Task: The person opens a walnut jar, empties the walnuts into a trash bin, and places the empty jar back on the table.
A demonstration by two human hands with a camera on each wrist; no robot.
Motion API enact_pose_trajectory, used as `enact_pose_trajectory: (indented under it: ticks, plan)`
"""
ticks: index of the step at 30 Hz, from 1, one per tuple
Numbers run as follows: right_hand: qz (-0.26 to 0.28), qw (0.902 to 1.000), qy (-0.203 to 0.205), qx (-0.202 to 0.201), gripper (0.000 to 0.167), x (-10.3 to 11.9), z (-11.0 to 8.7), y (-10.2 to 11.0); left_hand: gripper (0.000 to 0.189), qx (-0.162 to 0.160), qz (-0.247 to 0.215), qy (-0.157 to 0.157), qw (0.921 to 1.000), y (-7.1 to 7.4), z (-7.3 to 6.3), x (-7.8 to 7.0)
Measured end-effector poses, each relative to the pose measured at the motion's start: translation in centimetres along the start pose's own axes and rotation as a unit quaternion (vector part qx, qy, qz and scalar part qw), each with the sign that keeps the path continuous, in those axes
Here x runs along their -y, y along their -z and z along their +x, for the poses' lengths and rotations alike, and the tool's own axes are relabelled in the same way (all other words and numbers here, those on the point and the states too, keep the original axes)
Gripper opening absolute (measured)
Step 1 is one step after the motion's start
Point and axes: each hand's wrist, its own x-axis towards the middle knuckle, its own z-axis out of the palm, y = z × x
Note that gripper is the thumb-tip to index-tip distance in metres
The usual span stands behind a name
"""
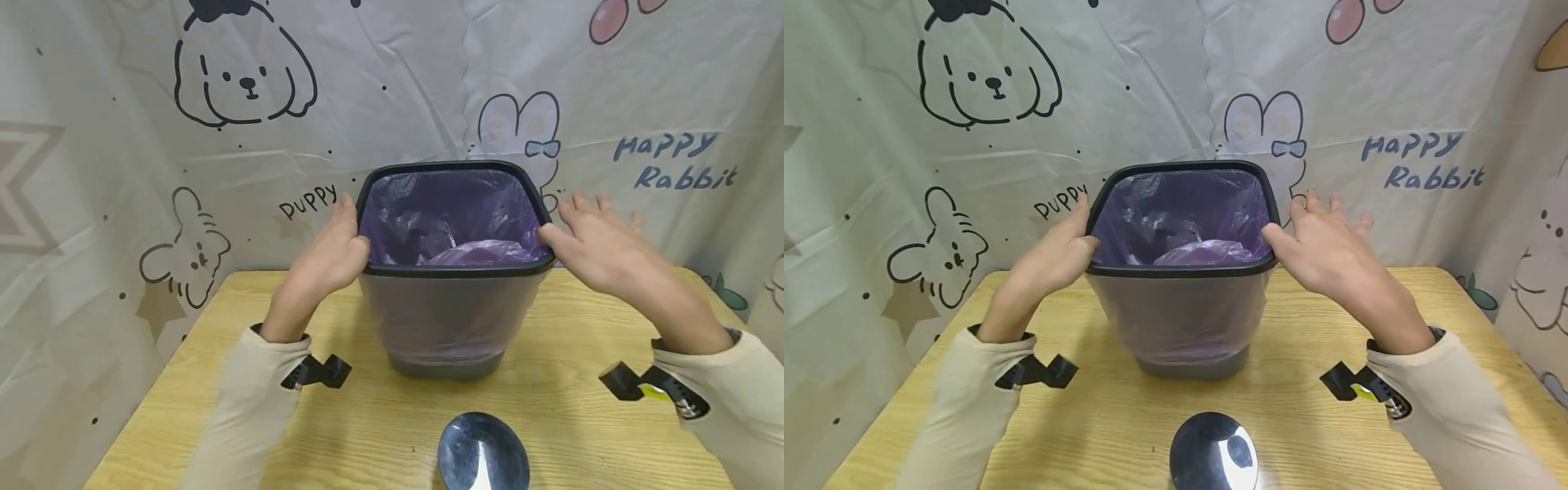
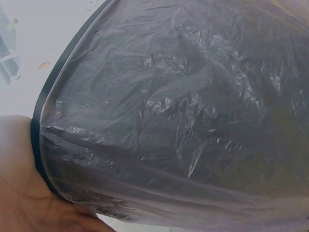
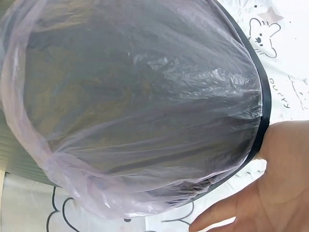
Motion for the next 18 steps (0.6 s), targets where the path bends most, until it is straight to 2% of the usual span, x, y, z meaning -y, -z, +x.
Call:
enact_pose_trajectory:
  ticks: [8, 13, 18]
  plan:
    - [-0.024, 0.9993, -0.009, -0.027, 0.080, -1.5, -0.1, 0.5, 0.072, -0.007, -0.010, 0.001, 0.9999, -0.9, 0.7, -1.2]
    - [-0.030, 0.9993, -0.014, -0.019, 0.082, -2.1, 0.1, 0.9, 0.073, 0.003, 0.033, 0.007, 0.9994, -0.9, 1.1, -2.1]
    - [-0.038, 0.9990, -0.018, -0.019, 0.085, -2.6, 0.0, 1.2, 0.072, 0.008, 0.091, 0.024, 0.9955, -1.1, 1.7, -3.1]
